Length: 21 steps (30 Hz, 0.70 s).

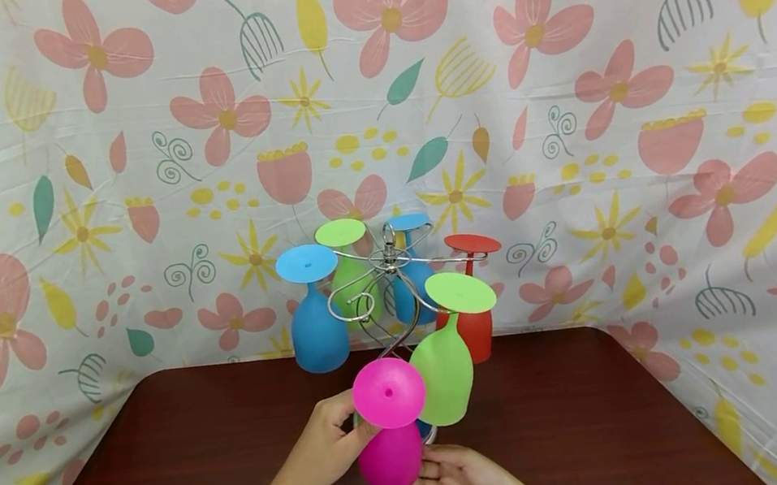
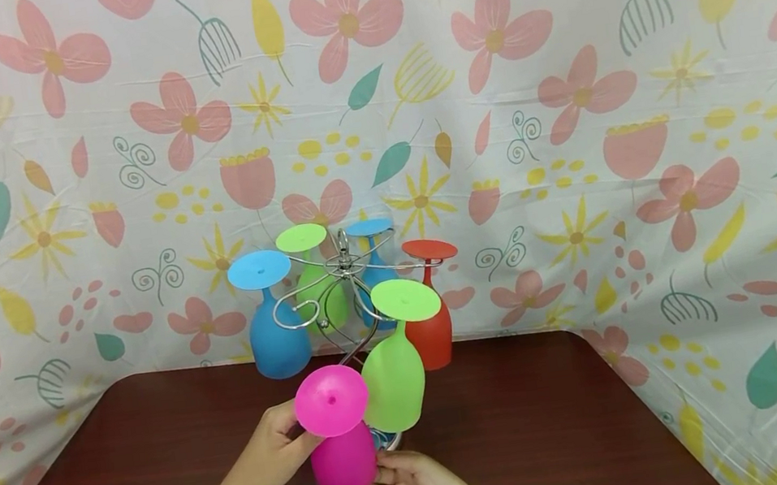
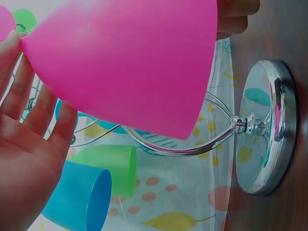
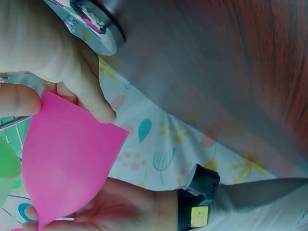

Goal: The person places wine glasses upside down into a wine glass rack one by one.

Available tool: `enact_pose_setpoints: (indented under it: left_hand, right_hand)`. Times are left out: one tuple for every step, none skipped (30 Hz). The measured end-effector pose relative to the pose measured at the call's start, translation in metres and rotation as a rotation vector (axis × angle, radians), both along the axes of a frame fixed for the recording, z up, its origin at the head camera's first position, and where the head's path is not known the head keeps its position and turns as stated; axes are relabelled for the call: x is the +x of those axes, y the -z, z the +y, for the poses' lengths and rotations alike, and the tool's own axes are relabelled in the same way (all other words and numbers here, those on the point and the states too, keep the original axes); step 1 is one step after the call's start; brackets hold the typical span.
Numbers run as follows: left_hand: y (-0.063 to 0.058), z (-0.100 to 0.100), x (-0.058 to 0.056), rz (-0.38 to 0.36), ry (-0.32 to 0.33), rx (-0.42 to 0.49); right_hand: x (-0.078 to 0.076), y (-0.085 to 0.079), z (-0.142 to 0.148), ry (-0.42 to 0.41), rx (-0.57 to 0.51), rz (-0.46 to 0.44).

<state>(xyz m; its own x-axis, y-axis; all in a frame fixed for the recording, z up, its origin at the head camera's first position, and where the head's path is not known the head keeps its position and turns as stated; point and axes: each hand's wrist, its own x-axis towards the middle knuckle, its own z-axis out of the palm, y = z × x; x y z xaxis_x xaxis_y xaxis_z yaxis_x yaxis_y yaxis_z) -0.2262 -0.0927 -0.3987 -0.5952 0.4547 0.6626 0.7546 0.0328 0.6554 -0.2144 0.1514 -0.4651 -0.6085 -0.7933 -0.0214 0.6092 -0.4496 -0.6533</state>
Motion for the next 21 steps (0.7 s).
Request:
enact_pose_setpoints:
  left_hand:
    - [0.000, 0.000, 0.000, 0.001, 0.004, 0.000]
    - [0.000, 0.001, 0.000, 0.001, 0.009, 0.000]
    - [0.000, 0.001, 0.000, -0.003, 0.016, 0.000]
    - [0.000, 0.001, 0.001, -0.009, 0.020, 0.000]
    - [-0.001, 0.001, 0.001, -0.016, 0.025, -0.001]
    - [-0.001, 0.001, 0.001, -0.024, 0.027, -0.003]
    - [-0.002, 0.001, 0.002, -0.031, 0.030, -0.004]
    - [-0.002, 0.001, 0.002, -0.035, 0.029, -0.004]
    - [-0.002, 0.001, 0.003, -0.037, 0.029, -0.005]
    - [-0.003, 0.001, 0.003, -0.037, 0.028, -0.006]
    - [-0.003, 0.000, 0.003, -0.036, 0.028, -0.008]
    - [-0.003, 0.000, 0.003, -0.033, 0.028, -0.009]
    - [-0.003, 0.000, 0.003, -0.029, 0.029, -0.010]
    - [-0.003, 0.000, 0.003, -0.026, 0.029, -0.011]
    - [-0.003, 0.000, 0.003, -0.026, 0.031, -0.012]
    - [-0.003, 0.000, 0.003, -0.028, 0.033, -0.013]
    - [-0.003, 0.000, 0.003, -0.030, 0.036, -0.014]
    - [-0.003, -0.001, 0.003, -0.034, 0.037, -0.015]
    - [-0.003, -0.001, 0.003, -0.035, 0.037, -0.015]
    - [-0.002, -0.001, 0.002, -0.038, 0.036, -0.015]
    - [-0.002, -0.001, 0.002, -0.039, 0.035, -0.014]
  right_hand:
    - [-0.001, 0.000, 0.000, 0.007, 0.017, 0.020]
    - [-0.001, 0.000, 0.000, 0.018, 0.037, 0.039]
    - [-0.002, 0.000, 0.001, 0.032, 0.064, 0.071]
    - [-0.003, 0.000, 0.001, 0.050, 0.093, 0.100]
    - [-0.004, 0.000, 0.002, 0.070, 0.127, 0.135]
    - [-0.005, 0.000, 0.003, 0.092, 0.166, 0.166]
    - [-0.006, -0.001, 0.004, 0.118, 0.207, 0.192]
    - [-0.008, -0.001, 0.005, 0.149, 0.250, 0.224]
    - [-0.009, -0.001, 0.006, 0.189, 0.295, 0.257]
    - [-0.011, -0.002, 0.006, 0.233, 0.343, 0.290]
    - [-0.013, -0.002, 0.007, 0.282, 0.390, 0.320]
    - [-0.015, -0.003, 0.008, 0.333, 0.433, 0.342]
    - [-0.018, -0.003, 0.009, 0.389, 0.470, 0.354]
    - [-0.020, -0.003, 0.010, 0.440, 0.497, 0.363]
    - [-0.023, -0.003, 0.010, 0.489, 0.515, 0.364]
    - [-0.025, -0.003, 0.011, 0.534, 0.529, 0.362]
    - [-0.028, -0.003, 0.010, 0.578, 0.535, 0.357]
    - [-0.031, -0.003, 0.010, 0.622, 0.535, 0.347]
    - [-0.033, -0.002, 0.009, 0.667, 0.535, 0.343]
    - [-0.036, -0.002, 0.008, 0.712, 0.543, 0.355]
    - [-0.040, -0.002, 0.007, 0.760, 0.566, 0.372]
